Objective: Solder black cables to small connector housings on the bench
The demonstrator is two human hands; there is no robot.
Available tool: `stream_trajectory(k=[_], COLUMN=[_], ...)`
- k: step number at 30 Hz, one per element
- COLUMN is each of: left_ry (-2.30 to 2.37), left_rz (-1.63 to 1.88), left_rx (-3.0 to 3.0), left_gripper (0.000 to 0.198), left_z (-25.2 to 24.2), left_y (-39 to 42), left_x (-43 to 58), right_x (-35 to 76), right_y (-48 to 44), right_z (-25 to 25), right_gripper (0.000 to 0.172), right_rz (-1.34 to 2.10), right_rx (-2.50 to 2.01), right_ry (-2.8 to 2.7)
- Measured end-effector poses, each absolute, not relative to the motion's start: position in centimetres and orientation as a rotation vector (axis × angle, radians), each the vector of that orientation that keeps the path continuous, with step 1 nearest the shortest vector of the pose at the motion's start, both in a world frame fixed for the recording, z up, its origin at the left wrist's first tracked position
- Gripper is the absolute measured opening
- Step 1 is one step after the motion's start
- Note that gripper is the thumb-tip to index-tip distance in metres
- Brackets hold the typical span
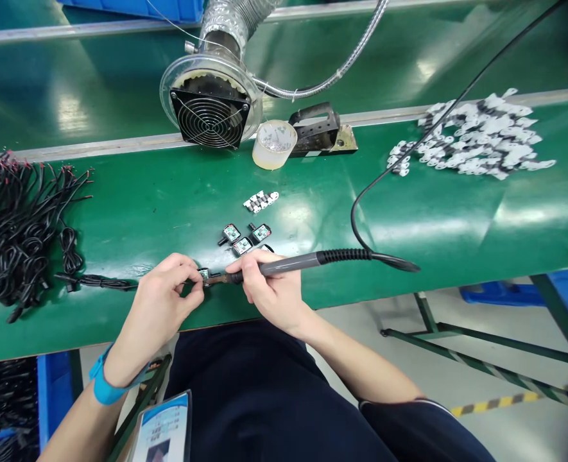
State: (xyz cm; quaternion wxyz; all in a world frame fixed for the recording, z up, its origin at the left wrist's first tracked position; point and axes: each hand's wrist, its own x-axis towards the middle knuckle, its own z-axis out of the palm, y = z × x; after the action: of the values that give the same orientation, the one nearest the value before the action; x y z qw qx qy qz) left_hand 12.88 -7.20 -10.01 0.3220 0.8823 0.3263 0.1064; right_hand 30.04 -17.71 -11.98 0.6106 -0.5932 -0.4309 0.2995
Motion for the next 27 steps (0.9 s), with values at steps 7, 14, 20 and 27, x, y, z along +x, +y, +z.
stream_trajectory(k=[7, 14, 20, 27], left_ry=[0.858, 0.862, 0.869, 0.896], left_rz=[0.258, 0.244, 0.246, 0.278], left_rx=[2.331, 2.367, 2.369, 2.314], left_gripper=[0.012, 0.012, 0.011, 0.01], left_z=[-9.9, -9.8, -9.8, -9.9], left_y=[-7.1, -7.0, -7.0, -7.1], left_x=[13.0, 13.1, 13.1, 13.1], right_x=[30.2, 31.0, 31.2, 30.7], right_y=[-17.9, -19.1, -19.9, -19.1], right_z=[-12.1, -12.2, -12.3, -12.8], right_gripper=[0.038, 0.04, 0.034, 0.035], right_rz=[0.667, 0.496, 0.423, 0.568], right_rx=[-1.335, -1.397, -1.366, -1.318], right_ry=[-0.962, -0.865, -0.951, -1.033])
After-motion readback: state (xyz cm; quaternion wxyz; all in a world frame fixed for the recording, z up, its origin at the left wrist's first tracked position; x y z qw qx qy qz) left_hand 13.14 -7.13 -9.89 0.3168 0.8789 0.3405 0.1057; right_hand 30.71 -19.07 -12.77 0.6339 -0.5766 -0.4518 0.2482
